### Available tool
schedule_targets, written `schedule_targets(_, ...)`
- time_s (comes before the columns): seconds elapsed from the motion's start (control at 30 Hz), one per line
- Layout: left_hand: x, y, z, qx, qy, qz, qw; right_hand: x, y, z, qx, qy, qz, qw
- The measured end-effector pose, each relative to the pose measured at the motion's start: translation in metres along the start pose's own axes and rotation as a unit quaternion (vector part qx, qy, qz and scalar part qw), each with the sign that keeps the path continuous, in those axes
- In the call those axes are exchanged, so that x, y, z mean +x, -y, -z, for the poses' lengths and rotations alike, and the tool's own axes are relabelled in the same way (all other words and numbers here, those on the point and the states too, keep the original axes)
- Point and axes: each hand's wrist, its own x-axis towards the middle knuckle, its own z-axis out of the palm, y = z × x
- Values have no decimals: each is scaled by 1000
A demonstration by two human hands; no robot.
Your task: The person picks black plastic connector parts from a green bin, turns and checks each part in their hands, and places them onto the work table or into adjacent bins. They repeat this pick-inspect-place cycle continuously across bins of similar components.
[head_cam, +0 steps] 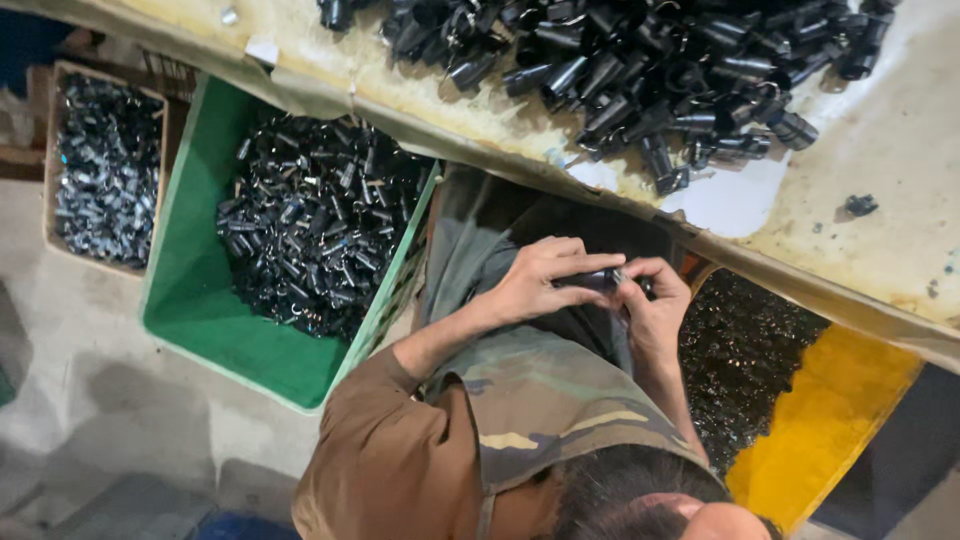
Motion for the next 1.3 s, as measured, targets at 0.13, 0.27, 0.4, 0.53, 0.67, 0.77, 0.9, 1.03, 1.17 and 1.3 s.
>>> schedule_targets(0.13,-15,9,5,-35,34,30,998,21,21,-18,-253,24,1,967)
schedule_targets(0.27,-30,7,9,-17,33,60,997,26,46,-34,-278,136,-69,948)
schedule_targets(0.4,-40,7,12,-6,32,64,997,19,50,-39,-385,100,89,913)
schedule_targets(0.53,-42,13,8,-37,83,47,995,20,42,-22,-301,182,-4,936)
schedule_targets(0.67,-38,10,9,-9,9,55,998,18,15,-14,-298,96,-120,942)
schedule_targets(0.77,-36,2,35,59,-182,145,971,24,-3,-10,167,-39,-273,947)
schedule_targets(0.9,-46,-6,93,394,-409,164,807,10,-1,-1,123,-43,-303,944)
schedule_targets(1.03,-37,-7,97,395,-425,56,813,-2,-3,-5,135,59,-263,953)
schedule_targets(1.17,12,7,92,399,-329,-61,854,-1,-16,-12,110,64,-259,957)
schedule_targets(1.3,63,23,114,471,-220,-52,853,-3,-25,-2,207,106,-235,944)
